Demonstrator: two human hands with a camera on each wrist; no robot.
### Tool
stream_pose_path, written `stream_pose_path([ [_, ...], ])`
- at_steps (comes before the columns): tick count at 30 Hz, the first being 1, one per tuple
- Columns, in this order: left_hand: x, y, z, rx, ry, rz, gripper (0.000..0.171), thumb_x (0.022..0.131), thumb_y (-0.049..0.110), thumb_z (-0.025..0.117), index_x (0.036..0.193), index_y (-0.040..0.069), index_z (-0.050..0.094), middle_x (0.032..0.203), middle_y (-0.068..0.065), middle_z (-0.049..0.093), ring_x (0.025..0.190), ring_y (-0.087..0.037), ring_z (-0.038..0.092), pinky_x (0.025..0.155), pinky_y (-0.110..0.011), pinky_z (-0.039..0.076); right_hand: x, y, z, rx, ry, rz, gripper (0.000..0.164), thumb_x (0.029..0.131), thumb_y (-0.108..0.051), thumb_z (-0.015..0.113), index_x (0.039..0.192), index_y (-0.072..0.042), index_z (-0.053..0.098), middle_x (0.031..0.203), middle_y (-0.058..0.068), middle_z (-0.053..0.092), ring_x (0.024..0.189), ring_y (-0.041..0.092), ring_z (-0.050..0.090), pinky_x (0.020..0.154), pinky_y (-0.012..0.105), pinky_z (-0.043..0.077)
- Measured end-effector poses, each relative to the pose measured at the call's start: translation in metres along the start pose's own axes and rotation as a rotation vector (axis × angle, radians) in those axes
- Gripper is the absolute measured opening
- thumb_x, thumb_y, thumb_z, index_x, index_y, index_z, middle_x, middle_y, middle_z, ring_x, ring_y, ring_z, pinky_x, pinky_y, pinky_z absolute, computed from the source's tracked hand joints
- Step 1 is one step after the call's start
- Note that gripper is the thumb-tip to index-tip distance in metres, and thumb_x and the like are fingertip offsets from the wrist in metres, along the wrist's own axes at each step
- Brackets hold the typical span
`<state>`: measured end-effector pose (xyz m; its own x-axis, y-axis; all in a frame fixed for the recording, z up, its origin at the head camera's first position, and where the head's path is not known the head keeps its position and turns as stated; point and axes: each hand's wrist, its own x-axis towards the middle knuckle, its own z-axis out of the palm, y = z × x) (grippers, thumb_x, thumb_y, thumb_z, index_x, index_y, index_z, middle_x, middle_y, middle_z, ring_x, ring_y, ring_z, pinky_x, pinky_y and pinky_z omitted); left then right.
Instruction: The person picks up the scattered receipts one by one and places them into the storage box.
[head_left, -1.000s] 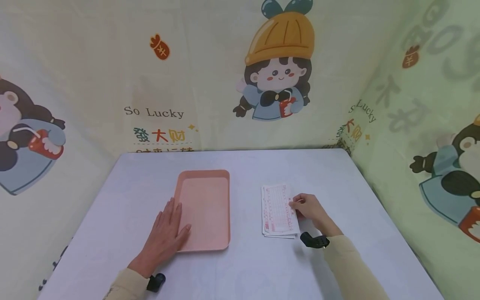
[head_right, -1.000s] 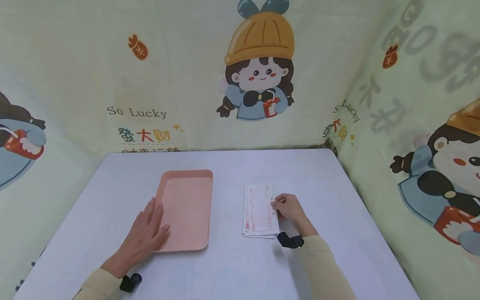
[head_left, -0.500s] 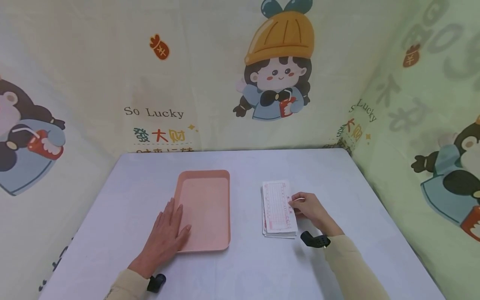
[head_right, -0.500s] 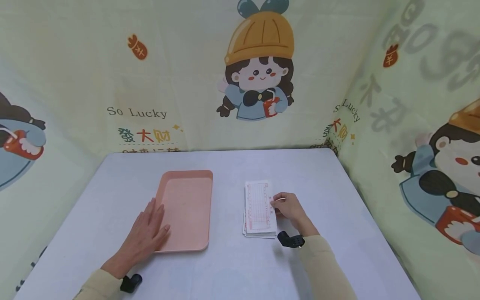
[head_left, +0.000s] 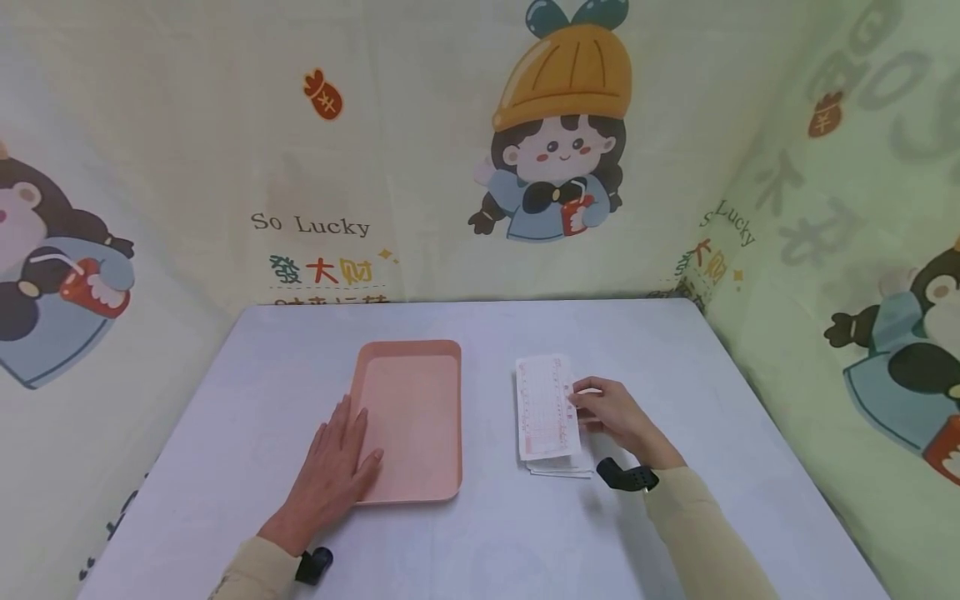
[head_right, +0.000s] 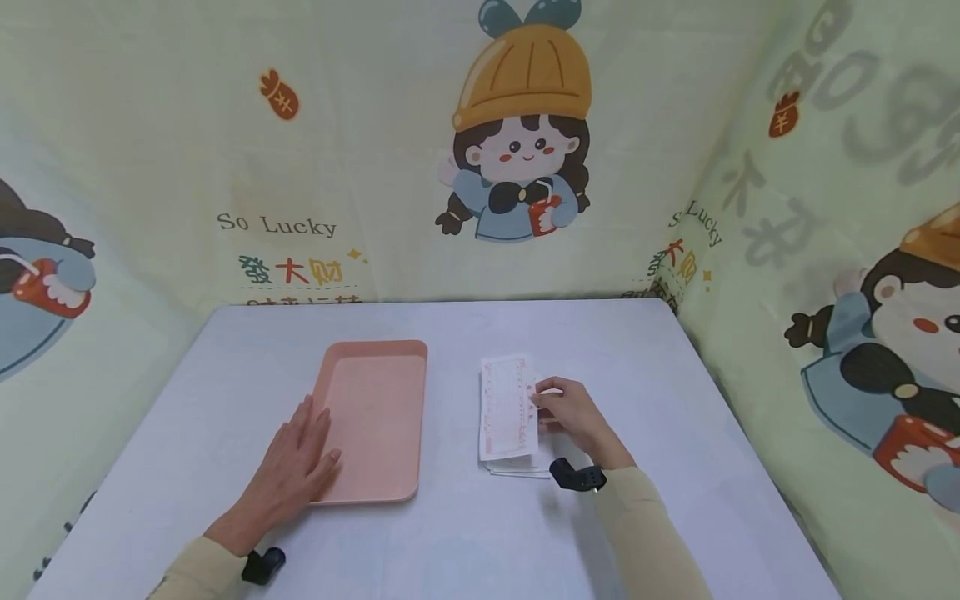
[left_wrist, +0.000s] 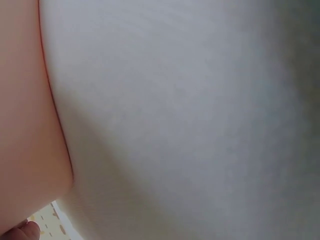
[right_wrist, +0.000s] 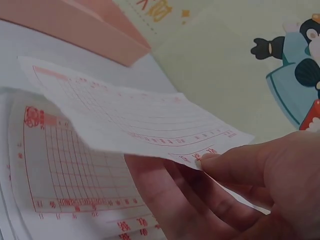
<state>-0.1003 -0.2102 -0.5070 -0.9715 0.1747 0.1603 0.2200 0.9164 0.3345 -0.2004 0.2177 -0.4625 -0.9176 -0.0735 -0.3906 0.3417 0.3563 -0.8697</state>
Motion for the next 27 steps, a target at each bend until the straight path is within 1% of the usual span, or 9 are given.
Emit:
stream_pose_path([
  [5,0.001,0.0,0.001,0.01,0.001,-0.001,0.072,0.099,0.041,0.05,0.154,-0.001,0.028,0.166,-0.021,0.007,0.152,-0.04,0.012,0.12,-0.058,0.016,0.0,-0.005,0.002,0.032,-0.024,-0.011,0.035,0.098,-0.016,0.059,0.129,-0.002,0.054,0.117,0.019,0.068,0.087,0.023,0.068,0.07,0.029,0.058],
  [12,0.003,0.001,-0.001,0.021,-0.002,0.002,0.073,0.099,0.04,0.051,0.155,-0.001,0.027,0.165,-0.022,0.009,0.152,-0.04,0.014,0.12,-0.06,0.016,-0.001,-0.012,0.009,0.037,-0.043,-0.046,0.037,0.098,-0.017,0.059,0.13,-0.001,0.054,0.118,0.019,0.067,0.087,0.023,0.067,0.07,0.029,0.059],
  [16,0.001,0.001,-0.004,0.018,0.0,0.017,0.075,0.099,0.041,0.052,0.155,-0.002,0.026,0.165,-0.023,0.011,0.151,-0.041,0.015,0.119,-0.062,0.018,-0.002,-0.015,0.014,0.045,-0.053,-0.051,0.037,0.097,-0.017,0.06,0.13,-0.001,0.055,0.118,0.019,0.067,0.087,0.023,0.068,0.071,0.028,0.059],
  [19,-0.001,-0.001,-0.007,0.012,-0.004,0.027,0.077,0.098,0.042,0.053,0.155,-0.002,0.025,0.164,-0.023,0.012,0.15,-0.042,0.016,0.117,-0.064,0.02,-0.002,-0.018,0.017,0.049,-0.067,-0.055,0.036,0.097,-0.018,0.06,0.129,-0.002,0.055,0.117,0.018,0.068,0.088,0.023,0.068,0.072,0.029,0.059],
  [21,-0.002,-0.003,-0.009,0.014,-0.008,0.021,0.078,0.098,0.043,0.053,0.155,-0.002,0.024,0.164,-0.023,0.013,0.15,-0.042,0.017,0.116,-0.065,0.021,-0.002,-0.02,0.019,0.049,-0.08,-0.059,0.035,0.098,-0.018,0.059,0.129,-0.002,0.055,0.116,0.018,0.068,0.09,0.024,0.068,0.073,0.029,0.059],
  [24,-0.003,-0.007,-0.011,0.023,-0.011,0.01,0.079,0.099,0.045,0.052,0.156,-0.001,0.022,0.164,-0.022,0.015,0.15,-0.041,0.019,0.116,-0.064,0.021,0.0,-0.022,0.023,0.046,-0.091,-0.066,0.034,0.097,-0.018,0.059,0.128,-0.003,0.056,0.116,0.017,0.068,0.091,0.024,0.068,0.075,0.029,0.059],
  [27,-0.003,-0.01,-0.012,0.026,-0.006,0.013,0.079,0.099,0.045,0.051,0.156,-0.002,0.021,0.164,-0.021,0.018,0.15,-0.041,0.021,0.116,-0.064,0.021,0.002,-0.024,0.026,0.057,-0.094,-0.068,0.033,0.097,-0.016,0.059,0.127,-0.003,0.057,0.115,0.017,0.068,0.091,0.024,0.069,0.075,0.03,0.059],
])
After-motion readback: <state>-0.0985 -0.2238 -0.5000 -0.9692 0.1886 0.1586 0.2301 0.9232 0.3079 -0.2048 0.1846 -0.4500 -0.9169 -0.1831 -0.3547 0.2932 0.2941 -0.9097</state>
